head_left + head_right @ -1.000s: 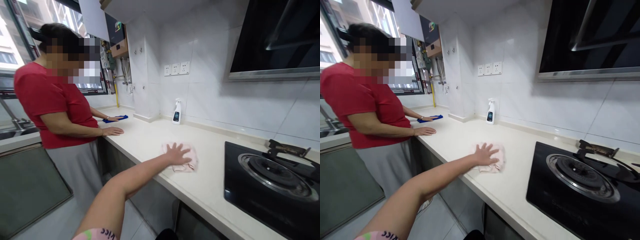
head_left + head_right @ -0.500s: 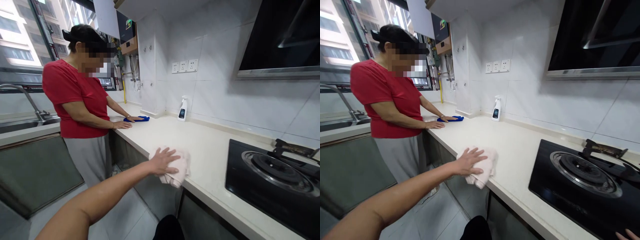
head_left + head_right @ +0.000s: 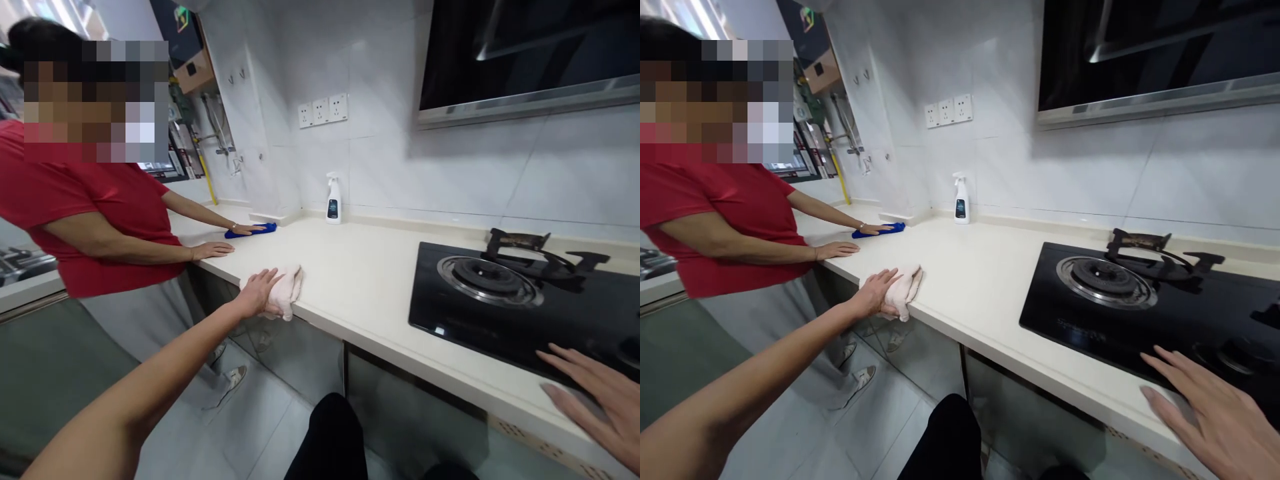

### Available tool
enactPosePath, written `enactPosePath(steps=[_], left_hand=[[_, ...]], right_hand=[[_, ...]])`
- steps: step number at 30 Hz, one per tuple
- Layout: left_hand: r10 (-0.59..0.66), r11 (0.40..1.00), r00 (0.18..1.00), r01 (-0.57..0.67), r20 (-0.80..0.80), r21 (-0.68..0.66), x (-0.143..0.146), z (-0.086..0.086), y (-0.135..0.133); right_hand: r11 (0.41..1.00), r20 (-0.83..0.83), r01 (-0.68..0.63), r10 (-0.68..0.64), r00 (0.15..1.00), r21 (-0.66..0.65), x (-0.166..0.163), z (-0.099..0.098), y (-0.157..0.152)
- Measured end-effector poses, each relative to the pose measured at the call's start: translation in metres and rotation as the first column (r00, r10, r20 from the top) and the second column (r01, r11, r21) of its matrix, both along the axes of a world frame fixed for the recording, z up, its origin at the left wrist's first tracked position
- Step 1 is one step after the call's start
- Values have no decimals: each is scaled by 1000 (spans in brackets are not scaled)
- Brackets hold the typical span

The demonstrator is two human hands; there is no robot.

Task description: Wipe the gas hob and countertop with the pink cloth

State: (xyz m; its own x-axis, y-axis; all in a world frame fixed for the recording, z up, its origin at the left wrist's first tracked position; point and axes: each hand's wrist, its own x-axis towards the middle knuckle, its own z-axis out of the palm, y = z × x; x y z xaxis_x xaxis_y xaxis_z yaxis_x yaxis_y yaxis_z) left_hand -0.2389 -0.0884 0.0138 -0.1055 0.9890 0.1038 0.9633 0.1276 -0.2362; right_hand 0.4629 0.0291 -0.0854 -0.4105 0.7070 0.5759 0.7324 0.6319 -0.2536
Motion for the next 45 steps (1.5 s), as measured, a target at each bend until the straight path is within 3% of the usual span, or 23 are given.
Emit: enactPosePath(steps=[9, 14, 19, 22, 24, 27, 33, 36, 39, 42, 45], left_hand=[[-302, 951, 953, 301, 11, 67, 141, -19, 13], [-404, 902, 913, 387, 57, 193, 237, -43, 12], [-576, 787, 816, 535, 54, 306, 339, -68, 17], [-642, 730, 766, 594, 40, 338, 373, -74, 23], [-673, 700, 739, 624, 30, 346, 373, -75, 24], [-683, 688, 731, 640, 7, 342, 340, -72, 23], [-536, 789, 842, 524, -57, 321, 213, -53, 18], [-514, 785, 854, 507, -84, 355, 149, -42, 18], [-505, 750, 855, 503, -118, 429, 106, -40, 19], [-421, 745, 895, 435, -151, 506, 104, -44, 20], [-332, 754, 928, 370, -171, 543, 142, -51, 18]], right_hand=[[995, 135, 75, -65, 989, -70, -9, 15, -7], [988, 131, 117, -103, 986, -104, -20, 28, -11], [982, 121, 141, -126, 985, -124, -27, 34, -14], [981, 111, 145, -131, 985, -127, -30, 36, -16], [979, 110, 150, -136, 985, -137, -32, 39, -18], [974, 122, 153, -134, 984, -166, -35, 46, -22], [970, 106, 153, -134, 985, -191, -40, 59, -30], [967, 104, 161, -142, 984, -200, -43, 63, -32], [967, 99, 159, -141, 985, -198, -45, 66, -33], [970, 84, 156, -142, 986, -186, -46, 68, -33], [973, 63, 149, -140, 988, -175, -46, 68, -32]])
